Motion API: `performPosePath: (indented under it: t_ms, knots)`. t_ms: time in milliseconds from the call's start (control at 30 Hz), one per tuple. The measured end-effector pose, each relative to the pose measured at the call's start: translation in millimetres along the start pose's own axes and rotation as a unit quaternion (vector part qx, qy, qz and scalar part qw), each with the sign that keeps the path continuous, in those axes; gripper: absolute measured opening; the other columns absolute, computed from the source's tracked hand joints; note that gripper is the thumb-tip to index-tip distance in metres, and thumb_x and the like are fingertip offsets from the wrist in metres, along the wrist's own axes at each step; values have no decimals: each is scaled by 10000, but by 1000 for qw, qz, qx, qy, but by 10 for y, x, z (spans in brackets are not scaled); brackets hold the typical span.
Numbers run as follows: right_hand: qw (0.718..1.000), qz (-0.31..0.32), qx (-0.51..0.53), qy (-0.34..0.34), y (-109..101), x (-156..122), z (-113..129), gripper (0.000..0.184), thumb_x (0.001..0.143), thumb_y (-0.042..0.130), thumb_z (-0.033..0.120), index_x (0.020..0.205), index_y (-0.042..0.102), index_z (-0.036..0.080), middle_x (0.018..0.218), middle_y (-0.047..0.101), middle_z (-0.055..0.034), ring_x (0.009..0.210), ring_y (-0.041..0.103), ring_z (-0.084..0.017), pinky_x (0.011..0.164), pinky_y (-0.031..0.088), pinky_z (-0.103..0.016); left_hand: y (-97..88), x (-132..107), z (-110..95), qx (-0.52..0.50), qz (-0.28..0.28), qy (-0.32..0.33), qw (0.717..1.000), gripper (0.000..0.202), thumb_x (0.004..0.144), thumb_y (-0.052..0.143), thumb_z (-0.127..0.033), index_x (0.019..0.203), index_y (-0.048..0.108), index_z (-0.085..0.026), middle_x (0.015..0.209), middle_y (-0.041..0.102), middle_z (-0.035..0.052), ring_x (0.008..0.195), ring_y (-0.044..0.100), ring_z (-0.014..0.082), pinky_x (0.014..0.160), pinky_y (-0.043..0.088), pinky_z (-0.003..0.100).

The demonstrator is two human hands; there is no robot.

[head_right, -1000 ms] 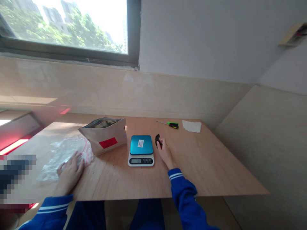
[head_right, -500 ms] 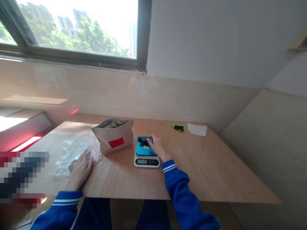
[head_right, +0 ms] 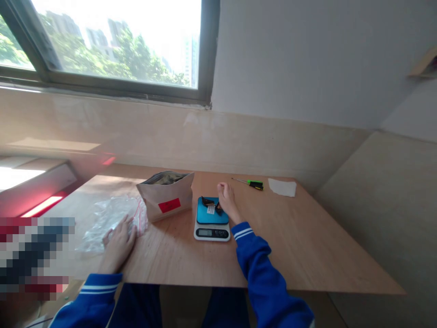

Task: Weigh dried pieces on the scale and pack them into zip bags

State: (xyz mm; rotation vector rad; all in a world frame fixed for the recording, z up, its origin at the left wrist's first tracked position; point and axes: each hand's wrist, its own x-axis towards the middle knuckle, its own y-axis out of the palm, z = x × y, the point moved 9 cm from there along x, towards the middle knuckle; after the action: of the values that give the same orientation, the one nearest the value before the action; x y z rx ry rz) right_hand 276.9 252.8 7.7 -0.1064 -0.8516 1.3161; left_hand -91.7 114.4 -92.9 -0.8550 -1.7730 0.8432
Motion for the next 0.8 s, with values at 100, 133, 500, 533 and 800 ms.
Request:
performPosePath:
  t_ms: [100, 133, 500, 533, 800]
  knots:
    - [994, 11, 78, -70, -285, 205, 697, 285, 946, 371, 409, 1064, 501, 184, 1092, 609, -104, 1039, 578, -184, 919, 464, -345, -16, 0, -7, -4, -1, -6, 1000, 450, 903, 289, -293, 1214, 560, -114, 1375, 511, 201, 1226, 507, 274, 1058, 234, 478]
    - [986, 37, 119, -112, -325, 242, 1004, 264, 953, 379, 388, 1059, 513, 187, 1050, 620, -78, 1001, 590, -168, 889, 478, -322, -25, -1, -13, -6, -2, -6, 1000, 451, 902, 291, -292, 1216, 560, -111, 1374, 510, 203, 1224, 508, 275, 1060, 230, 479]
    - [865, 375, -94, -321, 825, 165, 2272, 343, 779, 461, -37, 886, 729, 147, 852, 724, -22, 774, 643, -130, 696, 457, -224, -30, -16, -46, -11, 9, -5, 1000, 438, 903, 308, -267, 1228, 549, -100, 1390, 492, 210, 1253, 484, 274, 1054, 235, 483]
    - [859, 383, -117, -318, 915, 188, 2235, 328, 764, 495, -35, 887, 735, 153, 827, 726, -18, 736, 643, -129, 670, 452, -220, -30, -18, -50, -11, 9, -4, 1000, 439, 906, 303, -267, 1232, 545, -101, 1394, 488, 209, 1261, 476, 270, 1057, 231, 480]
    - [838, 438, -221, -238, 1357, 237, 1861, 85, 624, 762, 98, 647, 713, 163, 560, 648, 17, 593, 637, -147, 658, 484, -256, -59, -27, -84, -6, 5, 5, 1000, 453, 923, 276, -278, 1235, 532, -74, 1405, 472, 213, 1259, 477, 267, 1054, 218, 472]
